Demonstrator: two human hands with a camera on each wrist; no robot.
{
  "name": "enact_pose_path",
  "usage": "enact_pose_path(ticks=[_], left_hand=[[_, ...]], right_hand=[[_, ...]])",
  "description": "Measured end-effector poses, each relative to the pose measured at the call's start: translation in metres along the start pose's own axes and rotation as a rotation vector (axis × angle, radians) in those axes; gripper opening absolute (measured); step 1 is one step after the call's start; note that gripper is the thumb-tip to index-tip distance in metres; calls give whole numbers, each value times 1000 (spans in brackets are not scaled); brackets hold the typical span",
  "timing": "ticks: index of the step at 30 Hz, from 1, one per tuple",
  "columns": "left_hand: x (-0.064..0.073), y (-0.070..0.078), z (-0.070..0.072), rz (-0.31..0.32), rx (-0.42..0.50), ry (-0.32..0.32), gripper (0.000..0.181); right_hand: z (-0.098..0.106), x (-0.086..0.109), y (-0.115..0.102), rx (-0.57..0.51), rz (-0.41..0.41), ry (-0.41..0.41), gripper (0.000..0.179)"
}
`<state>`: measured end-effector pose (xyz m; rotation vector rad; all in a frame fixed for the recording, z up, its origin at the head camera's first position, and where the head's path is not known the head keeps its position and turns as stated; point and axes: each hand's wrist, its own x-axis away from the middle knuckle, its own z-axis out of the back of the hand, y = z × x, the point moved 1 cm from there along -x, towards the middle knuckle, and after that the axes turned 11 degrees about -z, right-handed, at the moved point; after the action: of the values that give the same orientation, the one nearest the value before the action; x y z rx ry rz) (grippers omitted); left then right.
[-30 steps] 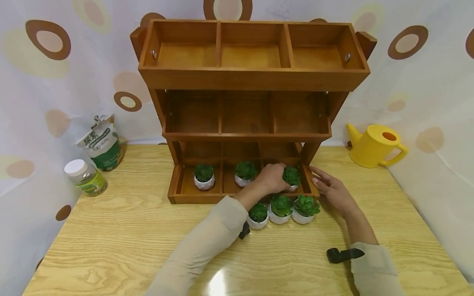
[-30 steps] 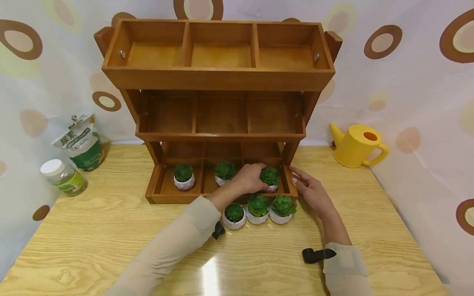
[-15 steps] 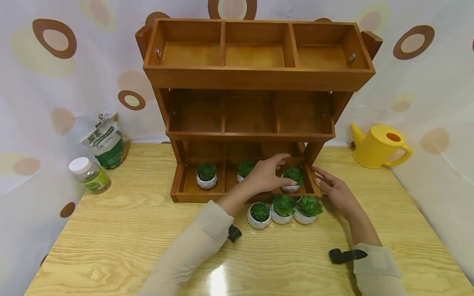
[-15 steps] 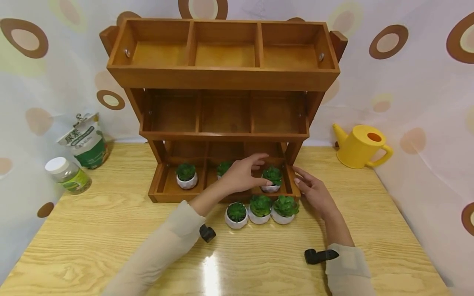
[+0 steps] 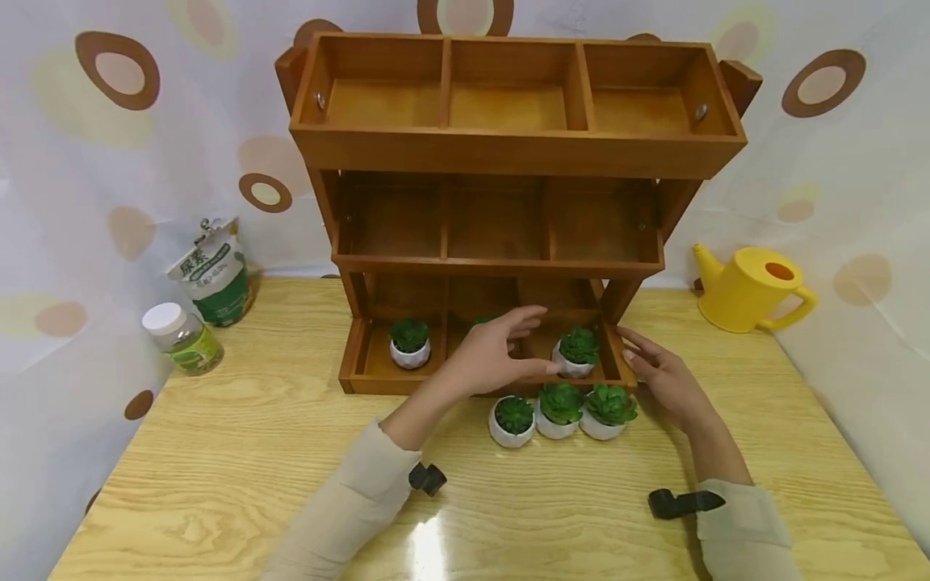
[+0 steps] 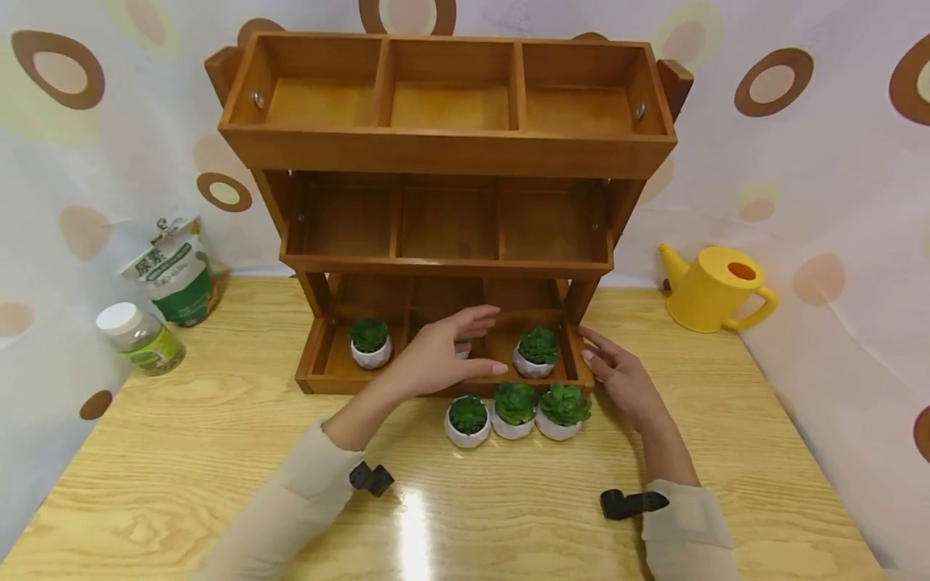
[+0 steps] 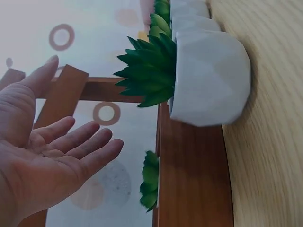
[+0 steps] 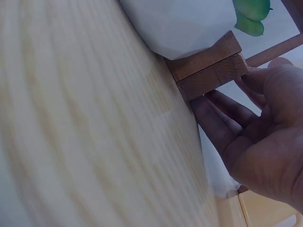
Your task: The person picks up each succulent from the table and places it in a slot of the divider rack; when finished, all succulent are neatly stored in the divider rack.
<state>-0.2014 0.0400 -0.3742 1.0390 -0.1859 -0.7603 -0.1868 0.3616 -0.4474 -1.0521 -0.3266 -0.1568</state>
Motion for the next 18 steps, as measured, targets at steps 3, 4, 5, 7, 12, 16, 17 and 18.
enact_pose_path(ticks=[3, 4, 5, 7, 12, 16, 17, 18], left_hand=[[10, 2, 5, 0, -16, -1, 83], [13, 2, 7, 3, -18, 1, 83], [17, 2, 9, 8, -24, 2, 84], [24, 3, 13, 17, -35, 7, 84], [40, 4, 19, 31, -66, 26, 82], [53, 1, 21, 39, -77, 15, 78], [57, -1, 22, 46, -78, 9, 77], [61, -2, 22, 53, -76, 6, 76]], right_hand=[[1, 0, 1, -17, 13, -5, 58], [1, -1, 1, -23, 21, -11, 58], [1, -1, 1, -26, 26, -13, 58], [1, -1, 1, -34, 36, -22, 57], [2, -1, 1, -28, 24, -19, 57], [1, 0, 0, -6, 3, 0, 57], [0, 0, 0, 1, 1, 3, 57], [0, 0, 0, 6, -2, 4, 58]])
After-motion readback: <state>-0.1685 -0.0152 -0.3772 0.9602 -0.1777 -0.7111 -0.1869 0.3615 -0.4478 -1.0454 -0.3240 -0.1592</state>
